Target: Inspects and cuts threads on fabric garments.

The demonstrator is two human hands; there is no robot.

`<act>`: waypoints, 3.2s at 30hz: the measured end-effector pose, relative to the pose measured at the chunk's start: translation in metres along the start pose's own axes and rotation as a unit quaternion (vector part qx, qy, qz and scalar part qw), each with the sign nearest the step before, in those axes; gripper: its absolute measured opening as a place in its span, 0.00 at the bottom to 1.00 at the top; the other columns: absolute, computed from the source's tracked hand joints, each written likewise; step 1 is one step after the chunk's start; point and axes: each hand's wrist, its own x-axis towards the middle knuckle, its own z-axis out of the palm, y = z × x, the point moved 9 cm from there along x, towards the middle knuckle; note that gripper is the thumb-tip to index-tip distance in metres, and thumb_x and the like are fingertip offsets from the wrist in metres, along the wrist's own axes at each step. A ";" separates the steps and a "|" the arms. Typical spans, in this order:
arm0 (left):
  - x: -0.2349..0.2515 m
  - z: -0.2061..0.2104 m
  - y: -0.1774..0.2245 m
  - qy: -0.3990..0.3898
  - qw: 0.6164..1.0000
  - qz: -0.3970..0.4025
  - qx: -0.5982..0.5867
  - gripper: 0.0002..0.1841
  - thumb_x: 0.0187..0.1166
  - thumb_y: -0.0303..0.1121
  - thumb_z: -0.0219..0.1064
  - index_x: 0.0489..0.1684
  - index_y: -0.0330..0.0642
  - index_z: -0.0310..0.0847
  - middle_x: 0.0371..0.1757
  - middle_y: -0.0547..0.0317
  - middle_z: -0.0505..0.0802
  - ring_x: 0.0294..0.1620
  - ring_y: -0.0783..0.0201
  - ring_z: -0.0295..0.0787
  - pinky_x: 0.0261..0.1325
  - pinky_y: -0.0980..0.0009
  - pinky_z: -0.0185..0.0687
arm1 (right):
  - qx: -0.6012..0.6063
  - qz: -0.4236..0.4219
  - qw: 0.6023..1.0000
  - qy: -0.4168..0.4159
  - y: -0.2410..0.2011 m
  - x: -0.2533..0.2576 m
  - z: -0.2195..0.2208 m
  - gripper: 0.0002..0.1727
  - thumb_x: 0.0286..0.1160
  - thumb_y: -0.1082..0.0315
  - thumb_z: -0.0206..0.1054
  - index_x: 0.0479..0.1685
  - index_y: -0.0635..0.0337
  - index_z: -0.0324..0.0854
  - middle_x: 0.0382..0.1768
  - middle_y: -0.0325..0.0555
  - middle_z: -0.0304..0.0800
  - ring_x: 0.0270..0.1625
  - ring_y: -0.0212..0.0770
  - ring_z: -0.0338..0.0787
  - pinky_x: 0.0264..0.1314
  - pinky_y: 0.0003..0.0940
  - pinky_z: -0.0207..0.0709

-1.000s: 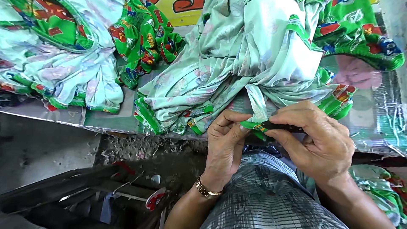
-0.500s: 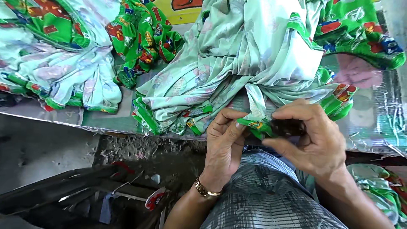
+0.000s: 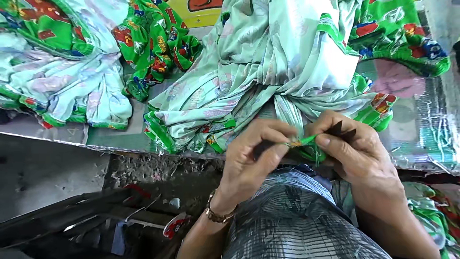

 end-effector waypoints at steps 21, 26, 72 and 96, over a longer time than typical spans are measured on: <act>-0.003 0.005 -0.026 0.100 0.967 -0.124 -0.199 0.08 0.78 0.27 0.71 0.49 0.49 0.84 0.33 0.62 0.91 0.34 0.73 0.90 0.44 0.74 0.89 | 0.026 -0.079 0.973 0.214 -0.019 -0.018 -0.047 0.15 0.89 0.58 0.59 0.28 0.41 0.76 0.18 0.22 0.71 0.16 0.21 0.67 0.17 0.16 0.63; -0.006 0.009 -0.011 0.103 0.986 -0.084 -0.100 0.11 0.77 0.23 0.69 0.52 0.47 0.82 0.32 0.65 0.92 0.31 0.76 0.89 0.40 0.79 0.88 | -0.369 -0.045 0.924 0.088 -0.033 -0.029 -0.008 0.21 0.78 0.47 0.68 0.58 0.52 0.75 0.34 0.28 0.81 0.34 0.15 0.78 0.34 0.12 0.72; -0.034 0.016 0.014 -0.055 0.864 0.113 0.488 0.04 0.81 0.33 0.70 0.38 0.46 0.89 0.44 0.63 0.94 0.57 0.66 0.86 0.63 0.66 0.75 | -0.524 -0.200 0.828 0.002 -0.020 -0.051 0.027 0.03 0.85 0.70 0.60 0.46 0.57 0.79 0.36 0.52 0.87 0.31 0.46 0.84 0.26 0.36 0.70; -0.064 0.013 0.013 0.003 0.882 0.161 0.442 0.08 0.88 0.41 0.61 0.39 0.51 0.75 0.45 0.65 0.88 0.58 0.68 0.84 0.69 0.67 0.74 | -0.510 -0.232 0.828 0.006 -0.016 -0.064 0.029 0.04 0.85 0.70 0.57 0.45 0.58 0.77 0.36 0.51 0.88 0.29 0.45 0.80 0.29 0.35 0.66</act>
